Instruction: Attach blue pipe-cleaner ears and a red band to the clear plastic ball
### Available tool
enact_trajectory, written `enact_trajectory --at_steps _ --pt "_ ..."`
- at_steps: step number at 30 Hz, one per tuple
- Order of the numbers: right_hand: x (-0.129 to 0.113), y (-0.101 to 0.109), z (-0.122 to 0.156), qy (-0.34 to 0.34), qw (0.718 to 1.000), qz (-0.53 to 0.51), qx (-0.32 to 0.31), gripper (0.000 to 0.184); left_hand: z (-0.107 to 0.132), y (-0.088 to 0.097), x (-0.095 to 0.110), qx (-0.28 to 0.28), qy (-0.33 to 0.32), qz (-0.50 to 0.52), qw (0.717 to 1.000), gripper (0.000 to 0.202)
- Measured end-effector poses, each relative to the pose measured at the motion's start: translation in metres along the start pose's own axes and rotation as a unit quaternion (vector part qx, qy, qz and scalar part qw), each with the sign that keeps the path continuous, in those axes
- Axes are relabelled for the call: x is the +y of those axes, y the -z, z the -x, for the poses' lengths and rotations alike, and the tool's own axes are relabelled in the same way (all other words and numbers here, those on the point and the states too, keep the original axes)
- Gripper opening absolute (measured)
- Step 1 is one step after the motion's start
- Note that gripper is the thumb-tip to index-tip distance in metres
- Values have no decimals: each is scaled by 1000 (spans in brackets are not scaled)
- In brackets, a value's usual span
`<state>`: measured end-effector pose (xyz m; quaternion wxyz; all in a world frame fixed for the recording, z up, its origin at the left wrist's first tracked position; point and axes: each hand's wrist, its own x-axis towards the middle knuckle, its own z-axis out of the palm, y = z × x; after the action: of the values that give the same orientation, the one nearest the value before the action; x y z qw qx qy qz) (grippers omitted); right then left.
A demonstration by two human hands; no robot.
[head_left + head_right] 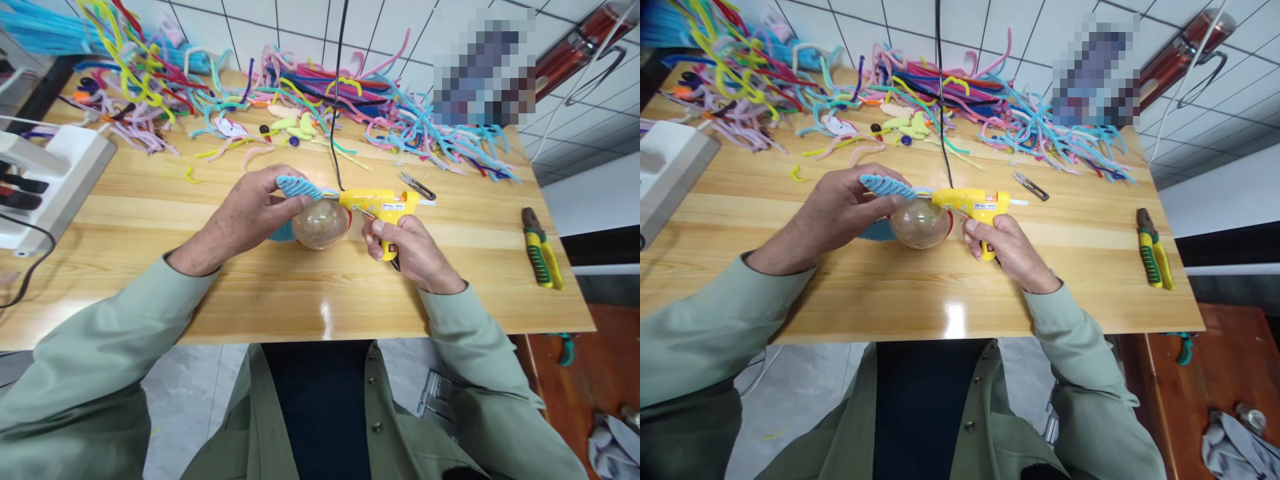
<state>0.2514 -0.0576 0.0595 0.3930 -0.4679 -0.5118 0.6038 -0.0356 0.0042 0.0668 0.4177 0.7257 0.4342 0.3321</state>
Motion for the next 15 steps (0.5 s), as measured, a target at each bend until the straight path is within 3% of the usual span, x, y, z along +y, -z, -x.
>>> enact_trajectory --at_steps 15 --pt "-6 16 0 -22 995 -95 21 51 0 -2 1 -5 -9 -4 1000 27"
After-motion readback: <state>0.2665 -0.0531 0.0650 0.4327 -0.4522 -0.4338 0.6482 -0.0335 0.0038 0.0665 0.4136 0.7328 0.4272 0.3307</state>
